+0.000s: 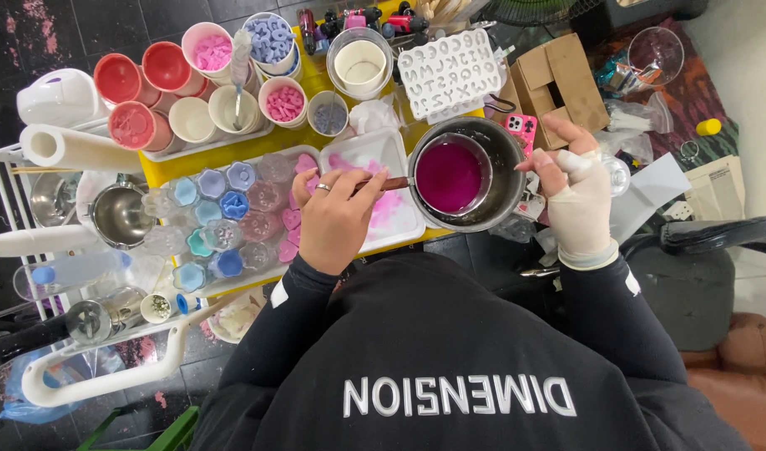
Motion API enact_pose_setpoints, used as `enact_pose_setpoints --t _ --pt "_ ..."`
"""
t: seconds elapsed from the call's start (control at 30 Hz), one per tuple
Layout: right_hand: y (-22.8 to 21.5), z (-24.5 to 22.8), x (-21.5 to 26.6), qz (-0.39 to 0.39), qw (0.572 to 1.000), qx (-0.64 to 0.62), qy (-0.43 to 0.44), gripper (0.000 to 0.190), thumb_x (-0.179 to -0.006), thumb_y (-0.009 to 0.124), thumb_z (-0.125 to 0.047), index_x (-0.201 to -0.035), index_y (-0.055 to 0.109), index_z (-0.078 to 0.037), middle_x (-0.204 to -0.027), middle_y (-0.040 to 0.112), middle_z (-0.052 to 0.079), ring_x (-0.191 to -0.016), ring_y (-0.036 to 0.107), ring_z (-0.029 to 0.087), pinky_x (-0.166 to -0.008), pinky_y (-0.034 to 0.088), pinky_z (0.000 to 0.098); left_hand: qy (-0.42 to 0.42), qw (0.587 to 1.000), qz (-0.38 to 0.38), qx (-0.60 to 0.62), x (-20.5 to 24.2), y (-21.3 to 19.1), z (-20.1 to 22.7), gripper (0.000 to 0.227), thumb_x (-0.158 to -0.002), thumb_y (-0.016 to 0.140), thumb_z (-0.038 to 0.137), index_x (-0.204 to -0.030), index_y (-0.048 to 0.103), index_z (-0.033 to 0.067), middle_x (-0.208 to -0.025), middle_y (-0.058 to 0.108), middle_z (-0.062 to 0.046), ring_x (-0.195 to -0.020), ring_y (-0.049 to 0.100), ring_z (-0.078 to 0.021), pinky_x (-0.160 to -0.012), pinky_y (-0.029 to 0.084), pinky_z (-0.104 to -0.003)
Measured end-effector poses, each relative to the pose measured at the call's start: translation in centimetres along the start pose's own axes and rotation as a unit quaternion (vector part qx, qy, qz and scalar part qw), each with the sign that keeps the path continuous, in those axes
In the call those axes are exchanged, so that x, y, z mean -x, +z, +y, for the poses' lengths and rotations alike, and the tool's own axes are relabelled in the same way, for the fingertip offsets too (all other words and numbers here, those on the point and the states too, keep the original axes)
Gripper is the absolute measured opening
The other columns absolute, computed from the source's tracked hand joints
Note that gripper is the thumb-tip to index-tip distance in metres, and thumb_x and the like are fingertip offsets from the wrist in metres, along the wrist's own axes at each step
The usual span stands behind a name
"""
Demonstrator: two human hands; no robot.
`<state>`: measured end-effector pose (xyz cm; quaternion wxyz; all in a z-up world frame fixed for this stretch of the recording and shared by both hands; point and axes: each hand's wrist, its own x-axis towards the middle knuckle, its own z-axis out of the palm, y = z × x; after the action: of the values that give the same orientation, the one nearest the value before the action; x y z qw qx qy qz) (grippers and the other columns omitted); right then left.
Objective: Scraping pink wax flakes from a tray into a pot for candle making.
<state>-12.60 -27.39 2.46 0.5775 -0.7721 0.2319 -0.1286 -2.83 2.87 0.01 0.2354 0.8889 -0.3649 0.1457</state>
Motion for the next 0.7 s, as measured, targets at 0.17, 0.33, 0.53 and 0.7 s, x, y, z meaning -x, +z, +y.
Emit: enact_pose_setpoints --t 0.17,0.33,0.53,0.7 --pt "0.9 -1.8 0.2 -0.058 0.965 0.103 -0.234 0.013 -0.091 0.084 -0.011 -0.099 0.075 -0.007 -0.119 0.067 0.005 -0.111 0.063 0.021 -0.096 0.05 0.0315 -0.01 0.999 0.038 0.029 0.2 -1.5 0.8 0.037 -0.095 0.078 0.024 -0.131 0.072 0.0146 -0.12 0.066 -0.001 -0.117 0.061 -0.0208 -0.116 0.024 -0.053" --pt "2.2 -3.2 -0.4 -0.056 0.876 0.267 -0.398 0.023 -0.075 0.094 -0.022 -0.087 0.076 -0.016 -0.094 0.066 -0.004 -0.098 0.062 0.02 -0.096 0.043 0.0396 -0.016 0.997 0.077 0.01 2.0 -2.3 0.7 0.035 -0.095 0.079 0.018 -0.129 0.072 0.0149 -0.122 0.067 0.001 -0.121 0.06 -0.0205 -0.117 0.023 -0.05" --pt "3.2 -2.7 -0.6 -0.054 0.821 0.329 -0.463 0.025 -0.076 0.096 -0.021 -0.09 0.076 -0.018 -0.096 0.065 -0.004 -0.099 0.061 0.021 -0.095 0.037 0.0434 -0.025 0.994 0.092 0.05 5.2 -1.9 -0.1 0.034 -0.093 0.079 0.014 -0.126 0.073 0.0147 -0.112 0.067 0.002 -0.109 0.06 -0.0188 -0.103 0.036 -0.04" --pt "4.1 -2.4 -0.2 -0.047 0.905 0.246 -0.344 0.027 -0.081 0.094 -0.019 -0.094 0.071 -0.015 -0.109 0.066 -0.002 -0.106 0.059 0.022 -0.1 0.039 0.037 -0.045 0.994 0.076 0.064 6.3 -2.1 -0.3 0.033 -0.092 0.078 0.013 -0.125 0.073 0.0137 -0.108 0.067 0.001 -0.104 0.06 -0.0193 -0.096 0.037 -0.041"
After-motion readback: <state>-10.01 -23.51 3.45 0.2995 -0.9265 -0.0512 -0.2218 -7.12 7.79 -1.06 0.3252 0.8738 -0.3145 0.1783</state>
